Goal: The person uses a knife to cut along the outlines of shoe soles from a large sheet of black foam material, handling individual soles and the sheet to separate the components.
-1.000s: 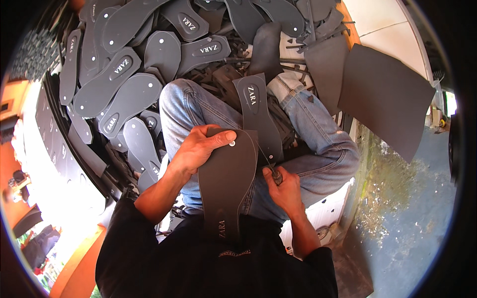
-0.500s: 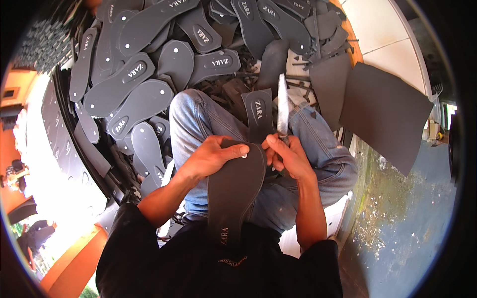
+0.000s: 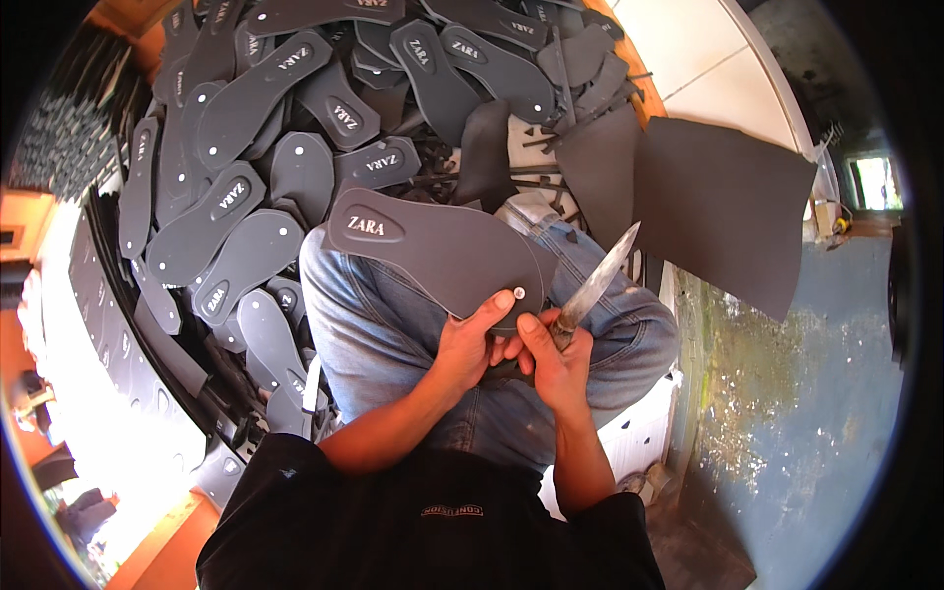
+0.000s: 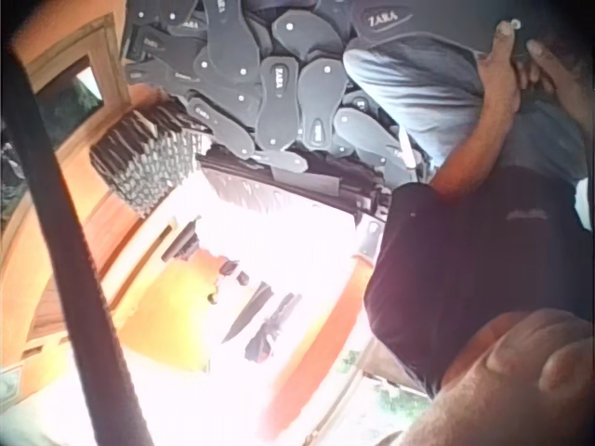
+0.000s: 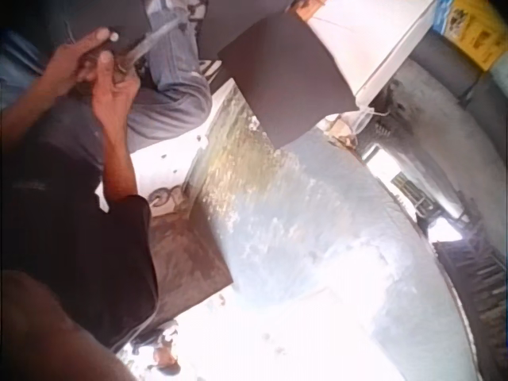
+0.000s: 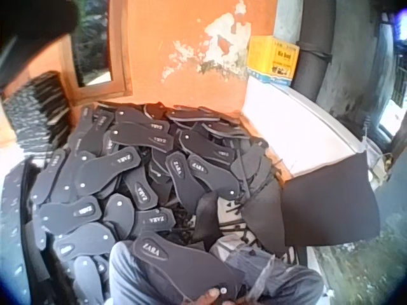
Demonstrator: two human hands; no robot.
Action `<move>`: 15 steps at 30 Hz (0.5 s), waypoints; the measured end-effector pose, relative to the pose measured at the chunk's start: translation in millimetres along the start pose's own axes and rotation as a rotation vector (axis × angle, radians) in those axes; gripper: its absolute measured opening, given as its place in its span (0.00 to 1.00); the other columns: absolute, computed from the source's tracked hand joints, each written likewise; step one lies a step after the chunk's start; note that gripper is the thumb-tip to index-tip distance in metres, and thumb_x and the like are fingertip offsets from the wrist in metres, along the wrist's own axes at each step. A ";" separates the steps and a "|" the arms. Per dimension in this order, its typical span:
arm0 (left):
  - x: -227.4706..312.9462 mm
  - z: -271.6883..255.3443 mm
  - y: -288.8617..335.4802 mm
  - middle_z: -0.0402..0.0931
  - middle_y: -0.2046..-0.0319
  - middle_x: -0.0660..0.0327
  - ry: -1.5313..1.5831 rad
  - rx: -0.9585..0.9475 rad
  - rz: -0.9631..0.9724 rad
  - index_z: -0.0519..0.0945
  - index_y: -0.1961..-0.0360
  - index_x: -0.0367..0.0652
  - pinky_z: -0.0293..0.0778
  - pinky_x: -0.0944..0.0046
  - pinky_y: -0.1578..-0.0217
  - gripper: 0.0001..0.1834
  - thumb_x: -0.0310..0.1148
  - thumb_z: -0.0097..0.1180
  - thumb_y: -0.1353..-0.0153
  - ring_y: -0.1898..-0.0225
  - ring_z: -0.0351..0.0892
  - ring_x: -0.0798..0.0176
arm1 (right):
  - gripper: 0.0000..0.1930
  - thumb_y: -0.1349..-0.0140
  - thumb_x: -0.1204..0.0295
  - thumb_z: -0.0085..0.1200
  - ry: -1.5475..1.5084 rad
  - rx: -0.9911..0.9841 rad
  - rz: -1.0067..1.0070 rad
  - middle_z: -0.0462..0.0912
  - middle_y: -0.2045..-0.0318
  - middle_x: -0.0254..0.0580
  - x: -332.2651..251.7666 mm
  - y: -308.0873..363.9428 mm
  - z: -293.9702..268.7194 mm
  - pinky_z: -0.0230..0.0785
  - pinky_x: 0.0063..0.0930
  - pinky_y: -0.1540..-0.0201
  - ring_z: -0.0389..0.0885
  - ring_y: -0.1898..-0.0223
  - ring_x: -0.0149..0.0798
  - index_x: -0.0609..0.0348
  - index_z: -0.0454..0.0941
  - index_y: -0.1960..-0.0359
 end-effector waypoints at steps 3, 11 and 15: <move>-9.9 11.5 3.0 0.68 0.84 0.67 -0.008 0.083 -0.056 0.73 0.70 0.45 0.57 0.74 0.91 0.11 0.40 0.56 0.40 0.88 0.65 0.74 | 0.17 0.39 0.62 0.56 0.327 0.228 -0.045 0.75 0.87 0.34 8.8 17.0 -36.8 0.58 0.22 0.84 0.67 0.86 0.25 0.61 0.71 0.79; -32.9 5.7 -1.4 0.71 0.79 0.66 0.012 0.100 -0.051 0.72 0.66 0.45 0.58 0.75 0.91 0.11 0.39 0.56 0.40 0.85 0.65 0.76 | 0.20 0.41 0.62 0.55 1.077 0.299 -0.010 0.71 0.89 0.52 31.7 51.2 -78.2 0.61 0.43 0.81 0.73 0.84 0.58 0.61 0.66 0.84; -31.3 -5.0 -2.2 0.72 0.79 0.65 -0.024 0.125 -0.038 0.72 0.65 0.44 0.58 0.76 0.91 0.11 0.39 0.57 0.41 0.85 0.66 0.76 | 0.17 0.42 0.64 0.54 1.078 0.256 0.071 0.73 0.87 0.54 38.0 50.8 -74.9 0.62 0.46 0.79 0.73 0.82 0.59 0.61 0.68 0.83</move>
Point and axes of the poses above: each hand's wrist, its own y-axis away from the middle knuckle, its own z-axis out of the palm, x = y × z, the point moved 3 cm from there along -y, towards the middle knuckle
